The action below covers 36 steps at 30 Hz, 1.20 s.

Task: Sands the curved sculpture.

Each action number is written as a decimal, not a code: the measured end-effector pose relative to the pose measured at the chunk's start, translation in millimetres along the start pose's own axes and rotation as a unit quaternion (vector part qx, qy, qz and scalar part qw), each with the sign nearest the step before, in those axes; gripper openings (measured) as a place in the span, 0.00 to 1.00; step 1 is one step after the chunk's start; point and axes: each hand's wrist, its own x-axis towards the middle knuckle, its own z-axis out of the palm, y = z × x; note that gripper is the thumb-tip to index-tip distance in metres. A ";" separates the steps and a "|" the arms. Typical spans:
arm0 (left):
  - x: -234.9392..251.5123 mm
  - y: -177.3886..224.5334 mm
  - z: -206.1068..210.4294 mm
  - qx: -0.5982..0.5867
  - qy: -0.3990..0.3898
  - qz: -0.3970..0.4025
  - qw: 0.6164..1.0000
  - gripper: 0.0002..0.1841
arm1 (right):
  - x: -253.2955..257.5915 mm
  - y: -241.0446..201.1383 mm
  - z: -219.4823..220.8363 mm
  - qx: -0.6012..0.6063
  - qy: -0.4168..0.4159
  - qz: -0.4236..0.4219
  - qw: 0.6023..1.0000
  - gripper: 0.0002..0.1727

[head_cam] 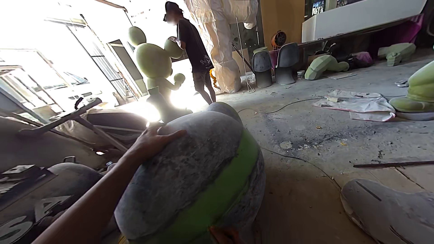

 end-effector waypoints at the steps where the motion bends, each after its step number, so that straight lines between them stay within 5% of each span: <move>1: -0.1 4.4 1.5 0.005 0.000 -0.005 1.000 0.61 | 0.5 -0.9 -10.3 0.048 0.020 -0.009 0.999 0.30; 6: 10.4 22.3 14.9 0.052 0.004 -0.007 0.999 0.68 | 19.4 21.2 -83.6 0.176 0.170 -0.048 0.969 0.28; 12: 16.1 0.7 2.2 0.023 -0.074 0.134 0.988 0.60 | 55.4 53.3 -123.5 0.161 0.132 -0.061 0.976 0.28; 17: 18.2 -12.0 5.6 0.004 -0.044 0.133 0.990 0.60 | 93.8 60.7 -124.0 0.048 0.077 -0.114 0.989 0.28; 22: 18.8 -3.8 6.1 -0.011 -0.025 0.076 0.997 0.61 | 107.1 50.1 -111.8 0.058 0.080 -0.127 0.987 0.28; 36: 87.0 71.1 55.8 0.082 0.021 -0.102 0.991 0.82 | 53.7 14.7 -40.4 -0.028 0.162 -0.048 0.985 0.25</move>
